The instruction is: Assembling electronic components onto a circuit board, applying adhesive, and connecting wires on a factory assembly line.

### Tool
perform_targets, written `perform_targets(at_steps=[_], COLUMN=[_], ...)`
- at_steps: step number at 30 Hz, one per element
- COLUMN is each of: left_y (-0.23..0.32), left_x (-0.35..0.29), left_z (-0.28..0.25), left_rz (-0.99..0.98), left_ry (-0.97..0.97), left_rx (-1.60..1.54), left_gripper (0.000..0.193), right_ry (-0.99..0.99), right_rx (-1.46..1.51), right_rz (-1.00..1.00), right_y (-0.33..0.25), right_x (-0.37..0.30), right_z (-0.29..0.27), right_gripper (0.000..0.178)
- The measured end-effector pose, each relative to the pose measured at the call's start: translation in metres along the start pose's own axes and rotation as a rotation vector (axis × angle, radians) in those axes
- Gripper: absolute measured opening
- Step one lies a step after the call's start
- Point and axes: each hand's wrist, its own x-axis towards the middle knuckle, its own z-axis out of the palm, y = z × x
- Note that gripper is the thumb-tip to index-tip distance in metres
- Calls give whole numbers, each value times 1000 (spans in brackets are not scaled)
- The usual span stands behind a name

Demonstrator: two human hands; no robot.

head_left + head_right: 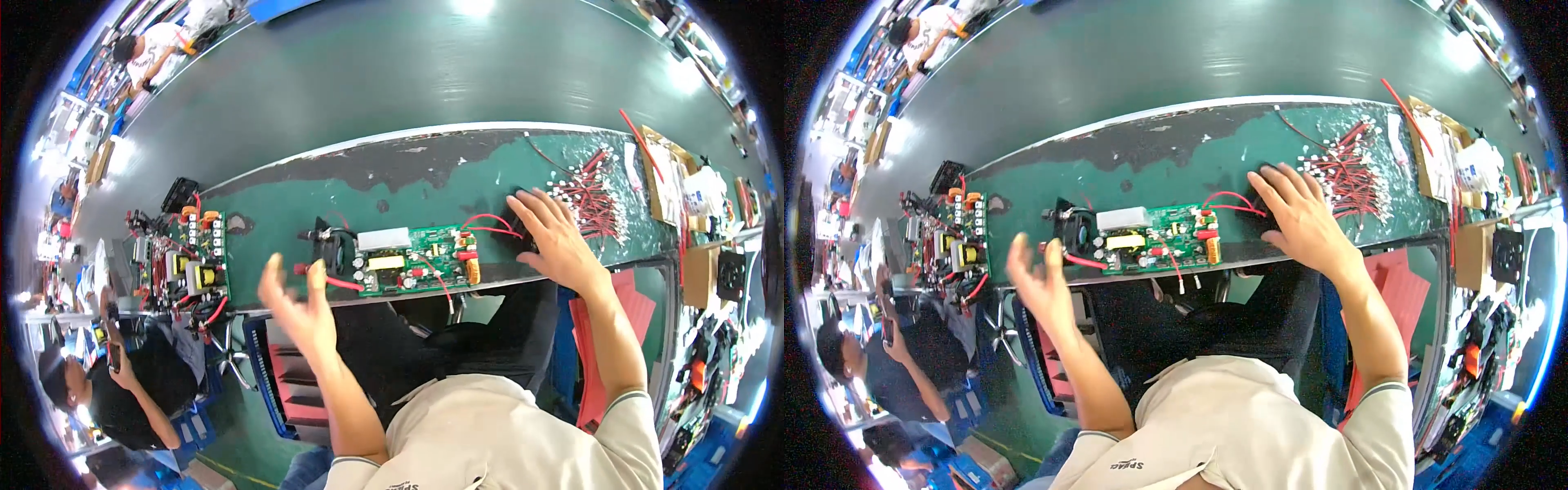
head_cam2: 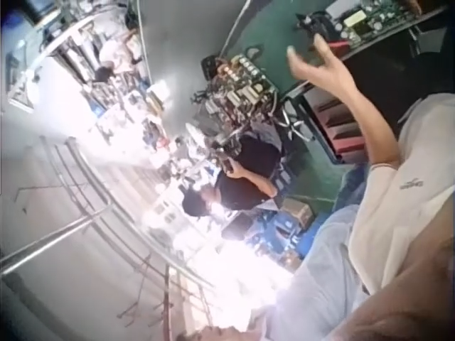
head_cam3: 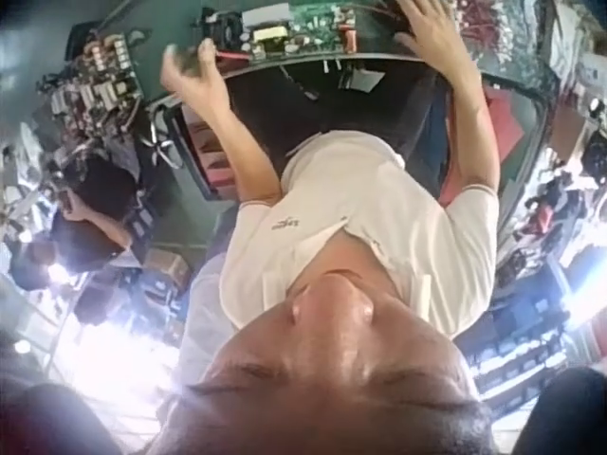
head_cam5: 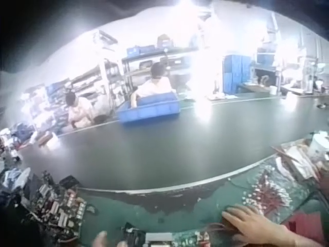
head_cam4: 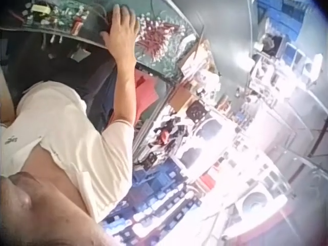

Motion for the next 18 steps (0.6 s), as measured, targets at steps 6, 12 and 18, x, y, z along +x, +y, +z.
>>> perform_targets(at_steps=[6,12,18], left_y=[69,66,83], left_x=[-4,-8,24], left_z=[1,47,76], left_rz=[709,821,-58], left_ry=[-907,-1112,-1366], left_rx=[61,-13,-463], left_gripper=[45,41,27], right_ry=[62,214,146], right_rx=[762,998,1356], right_rz=[251,359,442], right_y=[-64,-93,-62], right_x=[-26,-24,31], right_z=[-3,47,22], right_gripper=[51,18,20])
